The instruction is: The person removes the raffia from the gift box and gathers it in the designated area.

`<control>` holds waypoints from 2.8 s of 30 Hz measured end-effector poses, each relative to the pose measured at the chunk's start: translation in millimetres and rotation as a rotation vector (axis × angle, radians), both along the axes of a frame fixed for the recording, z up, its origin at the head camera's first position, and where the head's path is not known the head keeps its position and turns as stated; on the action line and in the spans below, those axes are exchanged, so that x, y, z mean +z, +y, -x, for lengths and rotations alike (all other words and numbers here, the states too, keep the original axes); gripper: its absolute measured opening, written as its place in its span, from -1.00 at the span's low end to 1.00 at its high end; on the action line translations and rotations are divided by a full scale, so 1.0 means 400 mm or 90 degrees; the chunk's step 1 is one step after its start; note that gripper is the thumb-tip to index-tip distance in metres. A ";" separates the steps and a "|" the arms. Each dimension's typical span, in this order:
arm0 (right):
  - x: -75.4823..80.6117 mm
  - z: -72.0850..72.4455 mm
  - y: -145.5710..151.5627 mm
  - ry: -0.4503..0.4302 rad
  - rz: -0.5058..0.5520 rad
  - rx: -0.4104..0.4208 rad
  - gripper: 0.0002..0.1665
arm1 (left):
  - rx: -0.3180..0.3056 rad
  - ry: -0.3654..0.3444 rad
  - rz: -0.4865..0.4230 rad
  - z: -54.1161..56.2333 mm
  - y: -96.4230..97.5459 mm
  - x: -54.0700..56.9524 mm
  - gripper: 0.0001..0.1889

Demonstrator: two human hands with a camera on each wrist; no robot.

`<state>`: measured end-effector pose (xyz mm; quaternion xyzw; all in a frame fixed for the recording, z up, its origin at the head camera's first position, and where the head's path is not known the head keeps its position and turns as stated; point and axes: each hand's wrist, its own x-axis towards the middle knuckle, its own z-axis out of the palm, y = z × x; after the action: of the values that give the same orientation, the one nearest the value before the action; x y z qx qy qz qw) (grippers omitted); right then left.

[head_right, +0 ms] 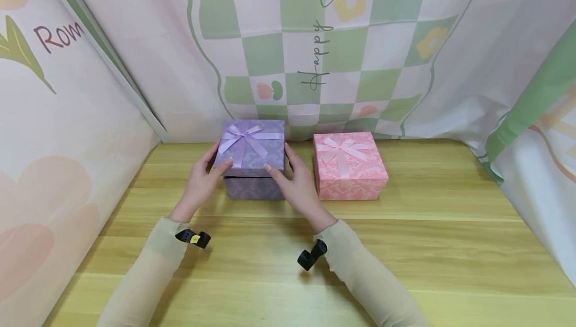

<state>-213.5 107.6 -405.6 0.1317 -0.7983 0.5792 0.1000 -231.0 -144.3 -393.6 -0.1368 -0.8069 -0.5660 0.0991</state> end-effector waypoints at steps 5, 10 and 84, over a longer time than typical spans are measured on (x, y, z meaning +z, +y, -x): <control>0.000 0.004 0.013 0.013 -0.023 -0.012 -0.14 | -0.003 0.038 0.004 0.003 -0.005 -0.004 -0.30; 0.006 0.006 0.026 0.041 -0.041 -0.014 -0.21 | 0.013 0.061 0.024 0.001 -0.005 -0.003 -0.28; 0.057 -0.026 0.062 0.013 0.112 0.015 -0.36 | 0.009 0.058 -0.150 -0.050 0.021 0.017 -0.57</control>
<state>-203.2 132.3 -382.9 0.1375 -0.7415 0.6469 0.1128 -211.0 -136.0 -386.9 -0.1442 -0.7304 -0.6494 0.1551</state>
